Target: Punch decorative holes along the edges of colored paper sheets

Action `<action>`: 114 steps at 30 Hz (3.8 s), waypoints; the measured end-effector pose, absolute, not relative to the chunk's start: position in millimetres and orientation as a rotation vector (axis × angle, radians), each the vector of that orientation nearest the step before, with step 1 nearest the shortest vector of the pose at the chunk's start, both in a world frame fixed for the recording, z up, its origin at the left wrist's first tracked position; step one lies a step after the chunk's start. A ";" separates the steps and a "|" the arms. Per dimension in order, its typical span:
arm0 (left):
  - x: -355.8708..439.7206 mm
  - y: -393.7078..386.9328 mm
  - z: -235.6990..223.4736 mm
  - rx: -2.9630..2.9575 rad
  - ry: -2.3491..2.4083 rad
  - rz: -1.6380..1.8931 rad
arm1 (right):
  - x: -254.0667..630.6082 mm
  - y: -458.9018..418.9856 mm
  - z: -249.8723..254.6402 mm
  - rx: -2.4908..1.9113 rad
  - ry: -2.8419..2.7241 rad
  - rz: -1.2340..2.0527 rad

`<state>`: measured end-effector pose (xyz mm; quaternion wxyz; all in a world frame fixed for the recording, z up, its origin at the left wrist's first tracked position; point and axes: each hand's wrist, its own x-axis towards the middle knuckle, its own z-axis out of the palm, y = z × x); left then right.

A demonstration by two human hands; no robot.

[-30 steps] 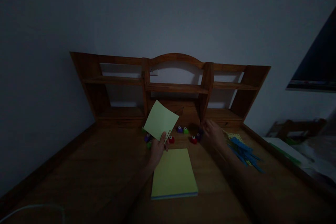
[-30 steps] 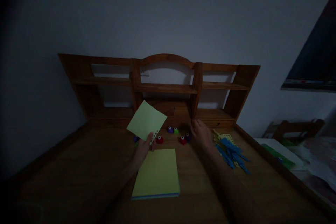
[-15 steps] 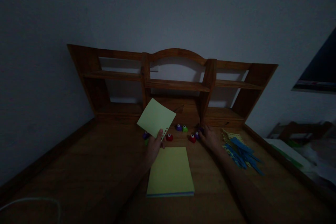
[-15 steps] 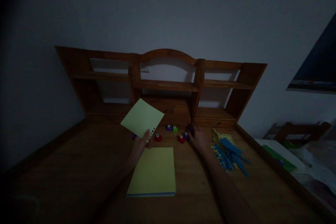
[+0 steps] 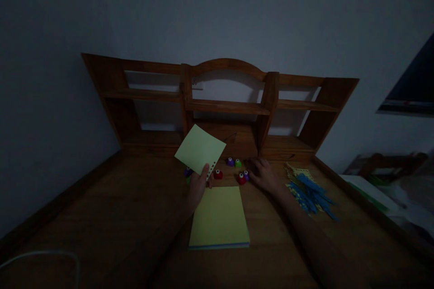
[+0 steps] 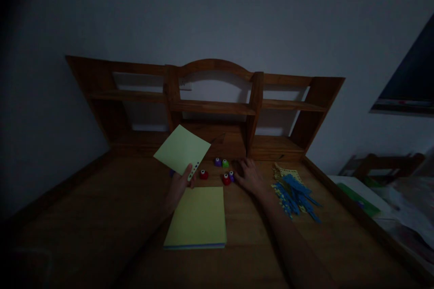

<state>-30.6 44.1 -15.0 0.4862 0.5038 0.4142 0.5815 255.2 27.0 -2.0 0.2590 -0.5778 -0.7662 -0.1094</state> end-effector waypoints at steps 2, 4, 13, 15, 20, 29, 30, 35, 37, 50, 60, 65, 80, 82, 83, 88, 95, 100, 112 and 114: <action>-30.8 44.4 -15.0 1.219 1.017 1.410 | 256.3 28.3 -3.5 -1.592 -2.064 -0.288; -31.0 43.9 -14.4 1.222 1.019 1.408 | 260.3 30.3 -6.4 -1.636 -2.044 -0.275; -31.5 40.3 -12.3 1.271 1.025 1.426 | 273.3 37.2 -20.7 -1.835 -1.925 -0.209; -31.6 38.6 -10.4 1.290 1.024 1.424 | 272.9 37.5 -20.7 -1.806 -1.927 -0.221; -31.6 35.0 -6.9 1.292 1.015 1.440 | 271.8 36.5 -17.5 -1.773 -1.917 -0.254; -31.8 43.4 -15.6 1.239 1.053 1.419 | 270.6 34.5 -12.9 -1.794 -1.862 -0.237; -31.7 43.3 -15.6 1.238 1.053 1.423 | 270.4 34.5 -12.9 -1.798 -1.850 -0.230; -31.6 39.9 -11.7 1.269 1.026 1.427 | 269.0 35.7 -13.4 -1.758 -1.783 -0.160; -31.6 39.2 -10.8 1.263 1.034 1.428 | 268.3 35.6 -12.4 -1.689 -1.756 -0.131; -31.9 39.8 -10.8 1.263 1.028 1.425 | 257.0 39.4 -11.8 -1.246 -1.206 0.646; -31.8 37.6 -8.4 1.275 1.042 1.418 | 247.6 31.5 -2.0 -0.983 -0.998 0.973; -31.9 35.4 -6.3 1.298 1.024 1.407 | 245.2 32.0 -1.5 -0.922 -0.959 1.054; -30.8 31.2 -3.4 1.445 1.008 1.326 | 205.0 9.4 16.4 -0.889 -1.071 1.253; -30.1 28.5 0.0 1.483 0.973 1.307 | 187.3 1.0 15.7 -0.856 -1.136 1.320; -29.7 26.9 2.0 1.509 0.944 1.296 | 179.6 -1.9 14.3 -0.846 -1.156 1.339; -26.4 17.3 13.6 1.615 0.856 1.216 | 160.3 -4.0 4.4 -0.814 -1.194 1.342; -24.8 16.0 7.8 1.739 0.909 1.194 | 162.6 -2.6 1.6 -0.792 -1.253 1.341; -24.7 17.0 4.0 1.797 0.958 1.197 | 162.1 -5.8 4.2 -0.797 -1.271 1.360; -25.7 16.9 3.8 1.824 1.010 1.200 | 162.8 -8.4 10.3 -0.849 -1.288 1.343; -25.2 17.3 2.6 1.817 1.017 1.208 | 163.8 -7.0 8.4 -0.847 -1.284 1.336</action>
